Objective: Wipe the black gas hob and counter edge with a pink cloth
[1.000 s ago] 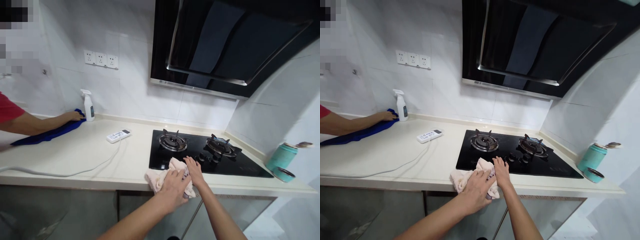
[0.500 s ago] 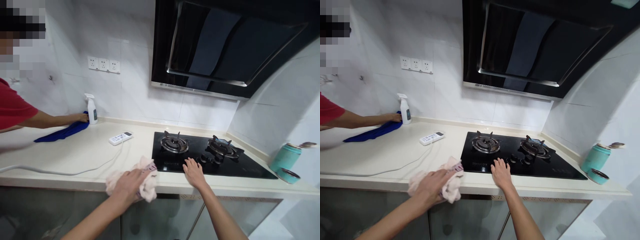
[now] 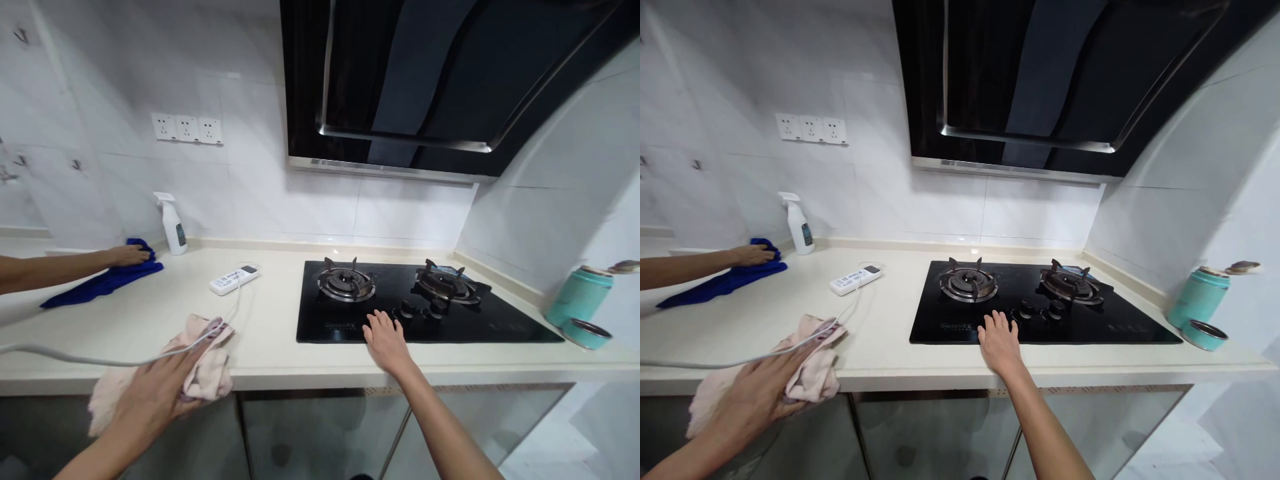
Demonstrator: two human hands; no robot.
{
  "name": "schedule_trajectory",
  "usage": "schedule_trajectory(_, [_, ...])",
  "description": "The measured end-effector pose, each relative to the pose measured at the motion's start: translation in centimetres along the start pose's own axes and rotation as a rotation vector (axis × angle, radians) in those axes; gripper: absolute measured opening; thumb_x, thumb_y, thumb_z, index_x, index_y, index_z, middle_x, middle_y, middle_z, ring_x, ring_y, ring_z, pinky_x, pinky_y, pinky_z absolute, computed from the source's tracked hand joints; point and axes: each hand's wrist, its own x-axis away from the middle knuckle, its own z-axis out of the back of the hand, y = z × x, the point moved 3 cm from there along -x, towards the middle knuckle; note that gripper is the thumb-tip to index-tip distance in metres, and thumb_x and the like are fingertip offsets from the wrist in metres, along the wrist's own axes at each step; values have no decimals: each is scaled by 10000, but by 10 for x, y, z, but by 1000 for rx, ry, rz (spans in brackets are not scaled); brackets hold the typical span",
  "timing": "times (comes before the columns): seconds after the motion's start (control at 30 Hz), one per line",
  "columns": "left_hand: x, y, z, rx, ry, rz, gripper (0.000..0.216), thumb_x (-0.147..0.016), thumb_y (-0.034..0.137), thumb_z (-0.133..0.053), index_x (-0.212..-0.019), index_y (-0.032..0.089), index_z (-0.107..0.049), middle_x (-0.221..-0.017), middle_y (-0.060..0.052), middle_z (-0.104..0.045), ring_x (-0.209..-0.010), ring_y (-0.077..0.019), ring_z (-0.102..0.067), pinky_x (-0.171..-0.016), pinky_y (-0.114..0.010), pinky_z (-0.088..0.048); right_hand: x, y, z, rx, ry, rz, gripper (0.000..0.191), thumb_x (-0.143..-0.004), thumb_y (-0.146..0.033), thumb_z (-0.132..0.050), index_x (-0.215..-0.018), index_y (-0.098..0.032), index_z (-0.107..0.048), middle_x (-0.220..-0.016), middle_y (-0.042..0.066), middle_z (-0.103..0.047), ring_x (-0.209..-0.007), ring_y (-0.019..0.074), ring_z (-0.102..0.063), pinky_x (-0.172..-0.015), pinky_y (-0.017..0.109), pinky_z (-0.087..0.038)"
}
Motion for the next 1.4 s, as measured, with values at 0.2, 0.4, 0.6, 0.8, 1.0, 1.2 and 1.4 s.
schedule_trajectory(0.2, [2,93,-13,-12,-92,-249,814,-729,221,-698,-1506,264,-459,-1419,-126,-617,-1317,-342,-523,-1055,-458,-406,0,-1,0,-10,-16,-20,543,-1058,-358,-273,-1512,-137,-471,-1633,136,-367,-1531,309,-263,-1218,543,-172])
schedule_trajectory(0.4, [-31,237,-28,202,-99,-536,751,-819,364,-698,-1503,236,-417,-1401,-151,-572,-1245,-341,-517,-1019,-488,-416,0,0,3,-26,-11,-6,551,-1056,-369,-265,-1510,-135,-469,-1633,139,-366,-1530,305,-265,-1218,537,-174])
schedule_trajectory(0.6, [-46,293,-40,233,-46,-629,743,-770,258,-728,-1453,239,-437,-1328,-128,-579,-1166,-317,-540,-991,-470,-427,-3,7,0,-14,-26,0,509,-1044,-259,-259,-1494,-193,-488,-1629,115,-383,-1520,263,-298,-1202,503,-212])
schedule_trajectory(0.8, [-37,249,-49,243,67,-587,744,-810,217,-686,-1498,274,-410,-1391,-123,-574,-1205,-302,-549,-961,-442,-426,-4,7,-5,-29,33,20,531,-1052,-379,-285,-1486,-156,-495,-1611,139,-401,-1508,287,-309,-1205,516,-209])
schedule_trajectory(1.0, [-21,169,-34,161,218,-518,554,-884,316,-649,-1419,237,-529,-1322,-120,-656,-1207,-273,-590,-979,-397,-427,-3,5,-7,-30,27,4,551,-1052,-384,-269,-1500,-147,-483,-1623,129,-384,-1518,290,-284,-1215,523,-184])
schedule_trajectory(1.2, [-4,48,-19,31,190,-266,699,-758,420,-736,-1409,236,-560,-1367,-133,-659,-1261,-321,-589,-1001,-413,-453,-2,5,-6,-14,17,14,555,-1053,-377,-256,-1503,-143,-482,-1626,137,-378,-1522,296,-276,-1210,532,-193])
schedule_trajectory(1.4, [13,-25,-14,-61,197,-155,545,-827,429,-625,-1336,234,-612,-1354,-105,-683,-1298,-365,-579,-977,-440,-486,-1,3,-2,-9,13,7,556,-1053,-372,-261,-1503,-130,-480,-1626,144,-376,-1526,306,-271,-1211,539,-195])
